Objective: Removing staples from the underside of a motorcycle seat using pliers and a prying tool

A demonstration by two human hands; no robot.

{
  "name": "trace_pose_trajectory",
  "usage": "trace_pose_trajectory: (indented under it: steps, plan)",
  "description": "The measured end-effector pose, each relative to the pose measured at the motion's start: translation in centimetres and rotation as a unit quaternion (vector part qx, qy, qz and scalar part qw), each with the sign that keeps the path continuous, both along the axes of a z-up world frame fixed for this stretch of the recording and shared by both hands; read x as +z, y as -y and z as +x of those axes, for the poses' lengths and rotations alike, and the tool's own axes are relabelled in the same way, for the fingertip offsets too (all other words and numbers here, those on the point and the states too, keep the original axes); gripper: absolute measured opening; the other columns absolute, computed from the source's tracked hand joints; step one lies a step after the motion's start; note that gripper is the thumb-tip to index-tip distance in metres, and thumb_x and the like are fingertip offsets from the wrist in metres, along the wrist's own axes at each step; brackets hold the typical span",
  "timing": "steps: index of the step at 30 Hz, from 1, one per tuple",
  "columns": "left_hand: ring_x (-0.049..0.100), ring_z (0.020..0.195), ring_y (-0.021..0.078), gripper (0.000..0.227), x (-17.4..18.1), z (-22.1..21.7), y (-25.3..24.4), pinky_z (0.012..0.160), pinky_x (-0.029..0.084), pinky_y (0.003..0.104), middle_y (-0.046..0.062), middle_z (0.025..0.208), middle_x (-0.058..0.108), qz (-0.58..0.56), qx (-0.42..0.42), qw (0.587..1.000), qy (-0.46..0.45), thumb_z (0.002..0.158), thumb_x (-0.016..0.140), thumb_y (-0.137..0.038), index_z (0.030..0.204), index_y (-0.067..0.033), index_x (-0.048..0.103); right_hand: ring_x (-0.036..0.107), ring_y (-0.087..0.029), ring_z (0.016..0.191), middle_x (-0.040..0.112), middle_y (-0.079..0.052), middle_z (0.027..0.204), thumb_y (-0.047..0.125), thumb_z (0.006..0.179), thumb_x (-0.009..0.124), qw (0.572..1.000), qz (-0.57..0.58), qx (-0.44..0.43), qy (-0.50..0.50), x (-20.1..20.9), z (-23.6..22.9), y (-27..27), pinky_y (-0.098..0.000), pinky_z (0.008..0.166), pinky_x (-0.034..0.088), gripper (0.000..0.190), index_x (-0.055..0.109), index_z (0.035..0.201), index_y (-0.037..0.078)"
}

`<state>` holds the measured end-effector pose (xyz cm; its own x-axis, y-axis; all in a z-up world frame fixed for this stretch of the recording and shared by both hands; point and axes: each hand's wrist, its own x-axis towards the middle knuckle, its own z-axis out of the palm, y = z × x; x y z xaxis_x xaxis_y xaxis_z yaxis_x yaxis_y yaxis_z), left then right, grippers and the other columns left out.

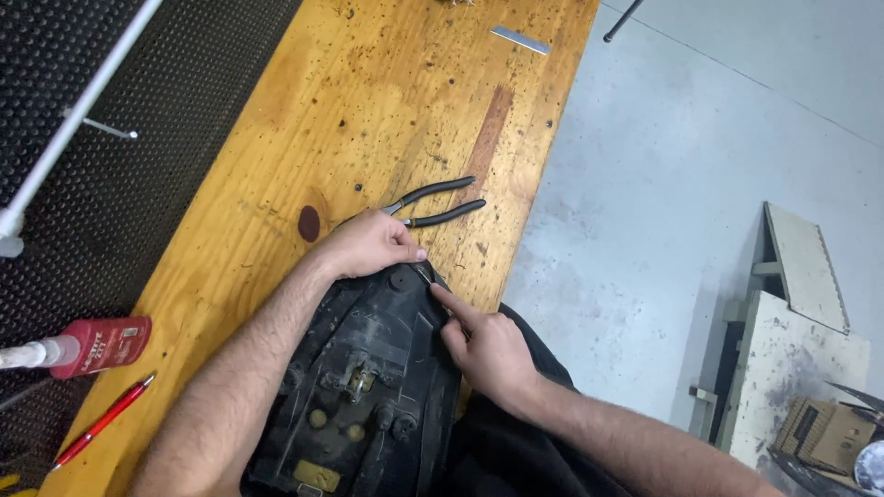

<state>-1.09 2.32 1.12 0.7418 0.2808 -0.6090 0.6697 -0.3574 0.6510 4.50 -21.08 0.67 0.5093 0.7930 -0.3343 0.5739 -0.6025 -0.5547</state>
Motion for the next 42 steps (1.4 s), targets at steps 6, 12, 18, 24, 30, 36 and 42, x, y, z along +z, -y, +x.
trace_pose_trajectory:
  steps: [6, 12, 18, 24, 30, 36, 42]
  plan:
    - [0.071, 0.076, 0.0188, 0.028, -2.5, -0.6, -0.4, 0.067, 0.052, 0.032, 0.003, 0.066, 0.076, 0.012, 0.002, 0.996, 0.086, 0.080, 0.077, -0.039, 0.091, -0.0139, 0.084, 0.076, -0.043, 0.073, 0.076, -0.023, 0.073, 0.020, 0.095, 0.053, 0.999, -0.019, 0.007, -0.029, 1.4, 0.1, -0.3, -0.0488, 0.069, 0.060, 0.052, 0.059, 0.146, 0.025]
    - [0.068, 0.072, 0.0170, 0.028, -2.6, -0.7, -0.4, 0.066, 0.050, 0.029, 0.001, 0.063, 0.075, -0.011, 0.003, 0.996, 0.093, 0.081, 0.078, -0.038, 0.092, -0.0125, 0.084, 0.071, -0.046, 0.061, 0.069, -0.022, 0.060, 0.022, 0.092, 0.051, 0.992, -0.022, 0.106, 0.064, 1.9, 2.0, -0.4, -0.0559, 0.064, 0.059, 0.052, 0.061, 0.143, 0.027]
    - [0.068, 0.072, 0.0154, 0.028, -1.9, -1.0, -0.5, 0.066, 0.049, 0.028, -0.001, 0.063, 0.074, -0.020, 0.010, 0.996, 0.086, 0.079, 0.079, -0.040, 0.088, -0.0130, 0.083, 0.066, -0.037, 0.046, 0.065, -0.016, 0.052, 0.017, 0.093, 0.051, 0.963, -0.016, 0.254, 0.087, 5.4, 6.6, -3.8, -0.0429, 0.053, 0.059, 0.040, 0.073, 0.126, 0.016]
    - [0.072, 0.079, 0.0201, 0.028, -2.1, -1.1, -0.5, 0.069, 0.052, 0.030, 0.003, 0.070, 0.077, -0.008, -0.003, 0.997, 0.072, 0.080, 0.079, -0.041, 0.087, -0.0150, 0.084, 0.070, -0.031, 0.056, 0.069, -0.011, 0.060, 0.025, 0.088, 0.054, 0.841, -0.058, 0.467, 0.266, 6.1, 8.1, -7.6, -0.0411, 0.056, 0.060, 0.038, 0.077, 0.118, 0.029]
    - [0.070, 0.079, 0.0174, 0.028, -1.4, -1.1, -0.2, 0.070, 0.052, 0.028, 0.002, 0.071, 0.077, -0.019, 0.009, 0.997, 0.073, 0.079, 0.079, -0.039, 0.089, -0.0125, 0.083, 0.074, -0.033, 0.057, 0.071, -0.015, 0.062, 0.022, 0.094, 0.053, 0.915, -0.097, 0.362, 0.147, 8.7, 5.9, -5.0, -0.0455, 0.061, 0.063, 0.041, 0.069, 0.131, 0.016]
    - [0.069, 0.086, 0.0091, 0.027, -0.5, -0.2, -0.3, 0.078, 0.052, 0.029, -0.006, 0.092, 0.080, -0.014, 0.000, 1.000, -0.001, 0.087, 0.077, -0.046, 0.092, -0.0203, 0.082, 0.062, -0.022, 0.044, 0.064, -0.009, 0.053, 0.021, 0.097, 0.045, 0.992, -0.051, 0.119, -0.001, 3.9, 3.1, 0.2, -0.0393, 0.053, 0.055, 0.052, 0.055, 0.147, 0.025]
    - [0.069, 0.086, 0.0099, 0.026, 0.1, -0.1, -0.4, 0.076, 0.053, 0.030, -0.004, 0.094, 0.079, -0.026, 0.005, 1.000, -0.009, 0.088, 0.077, -0.045, 0.091, -0.0190, 0.081, 0.060, -0.027, 0.044, 0.065, -0.010, 0.055, 0.019, 0.096, 0.049, 0.998, -0.010, 0.053, 0.011, 1.8, 3.1, 0.3, -0.0423, 0.050, 0.048, 0.056, 0.050, 0.151, 0.028]
